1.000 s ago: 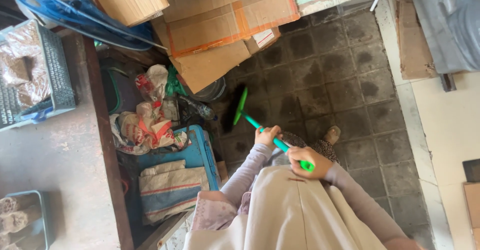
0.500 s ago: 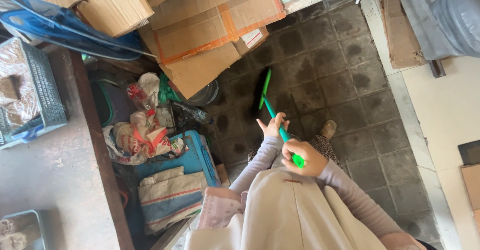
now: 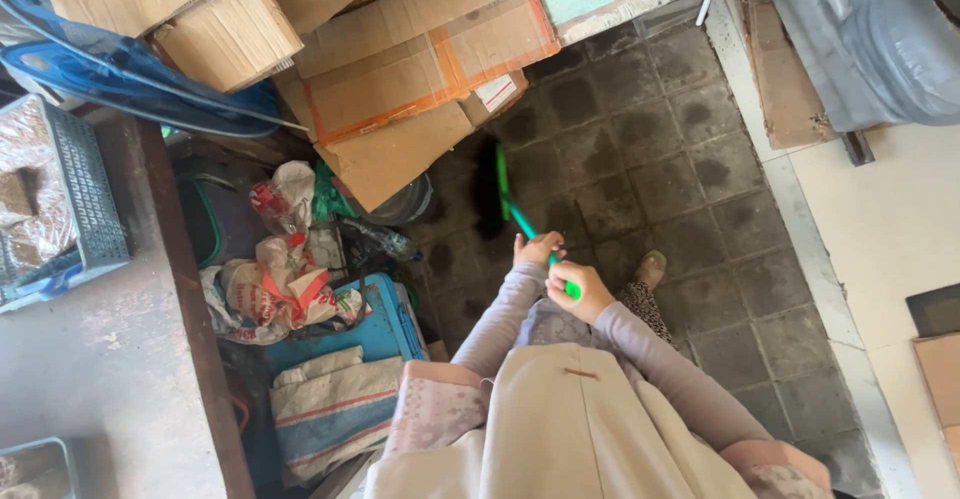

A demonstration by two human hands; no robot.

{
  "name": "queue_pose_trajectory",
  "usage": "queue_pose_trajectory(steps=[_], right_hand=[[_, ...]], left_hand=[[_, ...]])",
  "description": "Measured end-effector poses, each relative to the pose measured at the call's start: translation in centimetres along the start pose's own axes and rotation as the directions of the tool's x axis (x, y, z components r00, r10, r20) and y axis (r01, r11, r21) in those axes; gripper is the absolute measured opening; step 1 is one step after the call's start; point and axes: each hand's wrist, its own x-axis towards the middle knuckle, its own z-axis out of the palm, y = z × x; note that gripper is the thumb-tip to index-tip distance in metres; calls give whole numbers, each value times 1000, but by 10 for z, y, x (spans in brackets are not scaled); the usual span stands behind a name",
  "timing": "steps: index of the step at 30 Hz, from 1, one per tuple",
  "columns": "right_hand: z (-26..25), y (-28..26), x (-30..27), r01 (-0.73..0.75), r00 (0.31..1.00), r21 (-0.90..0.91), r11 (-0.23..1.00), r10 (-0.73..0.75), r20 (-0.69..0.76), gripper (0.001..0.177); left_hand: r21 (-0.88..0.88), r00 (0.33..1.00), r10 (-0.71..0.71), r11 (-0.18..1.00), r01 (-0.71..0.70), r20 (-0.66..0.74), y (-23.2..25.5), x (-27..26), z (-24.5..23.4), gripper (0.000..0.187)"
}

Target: Sweeping the floor in a cluttered indoor area using a broom.

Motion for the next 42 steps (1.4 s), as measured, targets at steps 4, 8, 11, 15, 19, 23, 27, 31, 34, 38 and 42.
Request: queue_pose_trajectory(steps=[4,8,11,15,19,23,27,31,34,38,42], right_hand=[[-21,-19,-4,-121,991,-79,989,115,-72,29],[-40,-73,-8,-147,988,-81,986,142,-68,28],[-60,-140,-25,-163,987,-55,985,161,-29,29],[-76,-151,-37,-143,990,21,989,143,0,30],[-60,-82,-40,-126,990,79,989,130,-59,32],[-28,-21,-42,-129,987,19,991,130,-96,29],[-38,-27,-42,-173,974,34,984,176,-140,30],[-30,-26,-40,-117,988,14,993,118,-103,29],[-28,-28,-34,-90,991,11,996,91,-96,28],[-28,-23,-35,-125,988,-4,992,124,-97,27],[-28,-27,-33,-137,985,-2,991,136,-105,26]], left_hand=[[-116,996,69,991,-62,53,24,10,12,26],[-73,980,185,979,-190,-72,42,-4,7,29],[72,859,349,935,-349,-374,63,-56,-7,30],[59,795,390,910,-412,-465,59,-65,-4,34],[95,960,248,967,-237,-134,37,-34,11,34],[156,986,85,982,-107,145,26,-7,16,27],[83,993,74,993,-82,97,33,-10,21,30],[77,992,34,996,-43,120,25,-18,17,31],[43,989,31,998,-37,145,22,-17,12,30],[3,987,18,1000,-19,161,23,-17,13,26],[-15,987,13,1000,-11,159,24,-16,11,24]])
